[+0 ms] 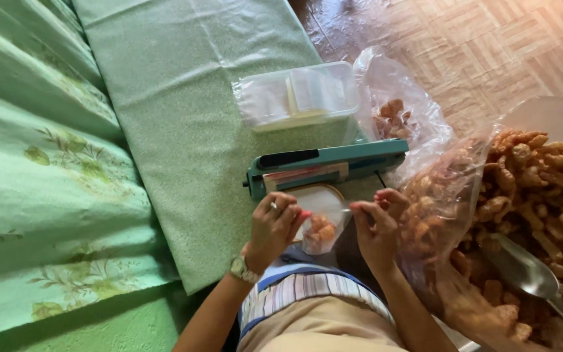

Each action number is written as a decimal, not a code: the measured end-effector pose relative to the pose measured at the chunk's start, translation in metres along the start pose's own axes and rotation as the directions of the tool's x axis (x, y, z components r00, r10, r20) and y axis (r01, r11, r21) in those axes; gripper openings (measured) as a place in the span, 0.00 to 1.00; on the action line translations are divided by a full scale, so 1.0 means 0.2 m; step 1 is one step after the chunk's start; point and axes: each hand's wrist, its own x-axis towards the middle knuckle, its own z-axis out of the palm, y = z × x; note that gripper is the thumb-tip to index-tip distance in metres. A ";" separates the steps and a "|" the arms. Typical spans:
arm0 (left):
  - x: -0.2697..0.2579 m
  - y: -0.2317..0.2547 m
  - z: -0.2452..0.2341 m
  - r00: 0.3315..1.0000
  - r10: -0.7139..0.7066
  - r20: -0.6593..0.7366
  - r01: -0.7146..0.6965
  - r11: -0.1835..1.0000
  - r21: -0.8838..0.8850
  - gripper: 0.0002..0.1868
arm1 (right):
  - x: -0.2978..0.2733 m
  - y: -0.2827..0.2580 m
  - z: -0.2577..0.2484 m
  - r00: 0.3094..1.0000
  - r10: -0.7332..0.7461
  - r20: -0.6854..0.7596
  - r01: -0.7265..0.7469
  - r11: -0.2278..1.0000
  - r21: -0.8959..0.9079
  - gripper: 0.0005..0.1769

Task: Scooping snacks into plastic bags and sealing them with a heat sealer

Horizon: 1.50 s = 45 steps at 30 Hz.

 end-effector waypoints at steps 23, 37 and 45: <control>-0.21 -0.83 0.34 0.952 -0.240 0.190 0.209 0.963 0.167 0.12 | 0.02 0.70 0.77 0.946 -0.290 0.143 0.323 0.874 -0.362 0.04; 0.03 -0.96 0.32 0.721 0.020 0.692 0.157 0.969 -0.191 0.16 | 0.10 0.48 0.69 0.966 -0.253 0.063 0.255 0.872 -0.417 0.07; 0.13 -1.12 0.37 0.330 -0.031 0.943 0.781 0.570 -0.254 0.19 | 0.32 0.08 0.49 0.935 -0.295 -0.196 0.321 0.940 0.115 0.12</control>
